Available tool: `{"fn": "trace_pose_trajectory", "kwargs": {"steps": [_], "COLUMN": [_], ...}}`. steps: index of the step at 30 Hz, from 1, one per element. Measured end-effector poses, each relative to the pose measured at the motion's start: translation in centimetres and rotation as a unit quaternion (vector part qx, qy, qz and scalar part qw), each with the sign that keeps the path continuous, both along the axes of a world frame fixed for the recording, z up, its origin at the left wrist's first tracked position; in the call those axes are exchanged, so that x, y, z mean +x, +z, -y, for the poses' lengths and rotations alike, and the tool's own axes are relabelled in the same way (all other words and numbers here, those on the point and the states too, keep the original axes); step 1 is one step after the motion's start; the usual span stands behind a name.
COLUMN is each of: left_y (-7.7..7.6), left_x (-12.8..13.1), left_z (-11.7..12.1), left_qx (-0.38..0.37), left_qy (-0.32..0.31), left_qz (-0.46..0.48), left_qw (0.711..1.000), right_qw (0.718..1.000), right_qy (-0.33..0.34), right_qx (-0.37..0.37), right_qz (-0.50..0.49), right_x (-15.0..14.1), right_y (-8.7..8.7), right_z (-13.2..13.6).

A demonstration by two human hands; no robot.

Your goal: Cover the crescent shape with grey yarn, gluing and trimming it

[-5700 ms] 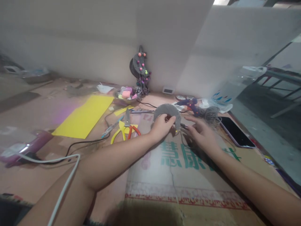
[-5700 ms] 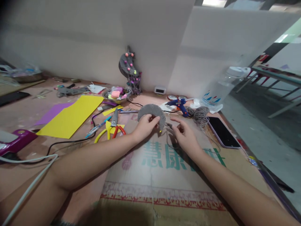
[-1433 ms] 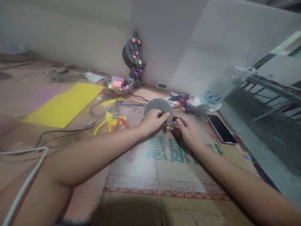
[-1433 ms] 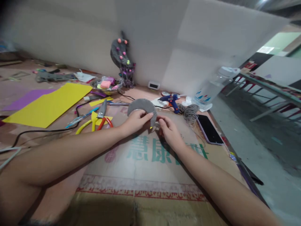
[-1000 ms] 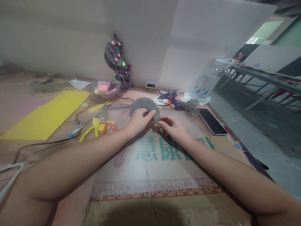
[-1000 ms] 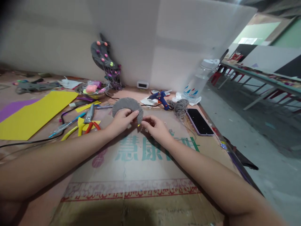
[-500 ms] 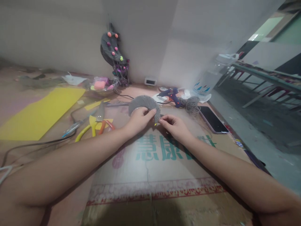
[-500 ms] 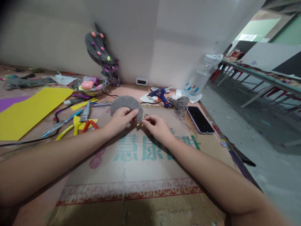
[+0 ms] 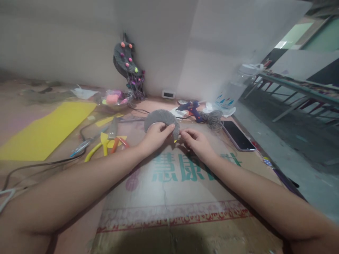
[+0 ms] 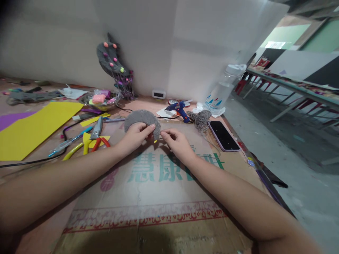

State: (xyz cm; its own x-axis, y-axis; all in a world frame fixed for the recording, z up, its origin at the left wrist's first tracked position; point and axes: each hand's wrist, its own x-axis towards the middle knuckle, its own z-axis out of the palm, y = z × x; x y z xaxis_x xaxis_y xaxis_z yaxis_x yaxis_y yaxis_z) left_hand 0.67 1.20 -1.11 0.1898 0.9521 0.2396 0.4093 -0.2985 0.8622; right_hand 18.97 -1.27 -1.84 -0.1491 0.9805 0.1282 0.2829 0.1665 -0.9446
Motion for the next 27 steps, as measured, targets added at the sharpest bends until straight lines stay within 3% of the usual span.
{"fn": "trace_pose_trajectory", "kwargs": {"steps": [11, 27], "left_y": [-0.24, -0.26], "left_x": [-0.05, 0.21], "left_z": [0.06, -0.05], "left_qx": [0.002, 0.023], "left_qy": [-0.001, -0.004], "left_qz": [-0.014, -0.028], "left_qw": [1.000, 0.999], "right_qw": [1.000, 0.999], "right_qy": [0.010, 0.015], "right_qx": [0.015, 0.038], "right_qz": [0.024, -0.014], "right_x": [-0.09, -0.14], "right_y": [0.02, -0.41], "right_z": [-0.06, -0.33]}}
